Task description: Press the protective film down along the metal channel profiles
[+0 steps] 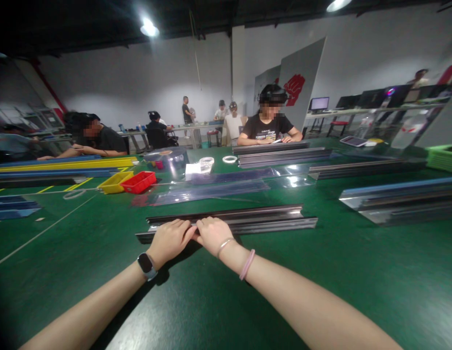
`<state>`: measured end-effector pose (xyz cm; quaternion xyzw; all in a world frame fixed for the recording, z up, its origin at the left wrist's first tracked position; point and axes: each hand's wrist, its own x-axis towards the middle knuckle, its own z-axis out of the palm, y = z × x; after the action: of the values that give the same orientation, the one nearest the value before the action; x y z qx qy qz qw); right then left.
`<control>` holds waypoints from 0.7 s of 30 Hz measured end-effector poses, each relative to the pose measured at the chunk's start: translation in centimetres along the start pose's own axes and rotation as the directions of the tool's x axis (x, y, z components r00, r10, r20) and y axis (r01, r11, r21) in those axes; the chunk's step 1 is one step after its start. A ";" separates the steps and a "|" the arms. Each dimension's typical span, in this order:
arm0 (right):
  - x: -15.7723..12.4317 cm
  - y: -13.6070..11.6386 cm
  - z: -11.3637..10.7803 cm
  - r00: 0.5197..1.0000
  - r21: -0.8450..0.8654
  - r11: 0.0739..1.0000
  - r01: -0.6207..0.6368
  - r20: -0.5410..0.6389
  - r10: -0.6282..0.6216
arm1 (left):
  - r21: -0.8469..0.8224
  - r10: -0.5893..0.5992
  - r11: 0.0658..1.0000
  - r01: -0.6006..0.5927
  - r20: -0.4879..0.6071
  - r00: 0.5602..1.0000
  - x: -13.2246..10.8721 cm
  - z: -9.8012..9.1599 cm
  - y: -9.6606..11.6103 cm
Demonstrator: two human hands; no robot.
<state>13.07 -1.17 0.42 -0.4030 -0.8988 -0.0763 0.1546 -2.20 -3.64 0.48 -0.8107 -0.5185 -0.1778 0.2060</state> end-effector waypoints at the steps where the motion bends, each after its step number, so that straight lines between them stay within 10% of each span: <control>1: 0.0 0.0 0.0 1.000 0.004 1.000 -0.002 0.004 0.002 | -0.006 0.000 1.000 0.000 0.000 1.000 0.0 0.0 0.0; 21: -0.1 -0.2 -0.7 0.997 0.040 0.998 -0.043 0.060 0.041 | -0.026 -0.013 1.000 0.013 0.007 1.000 0.1 -0.2 0.1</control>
<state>13.13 -1.55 1.04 -0.4206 -0.8957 -0.0424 0.1379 -2.12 -3.74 0.67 -0.8104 -0.5220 -0.1833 0.1925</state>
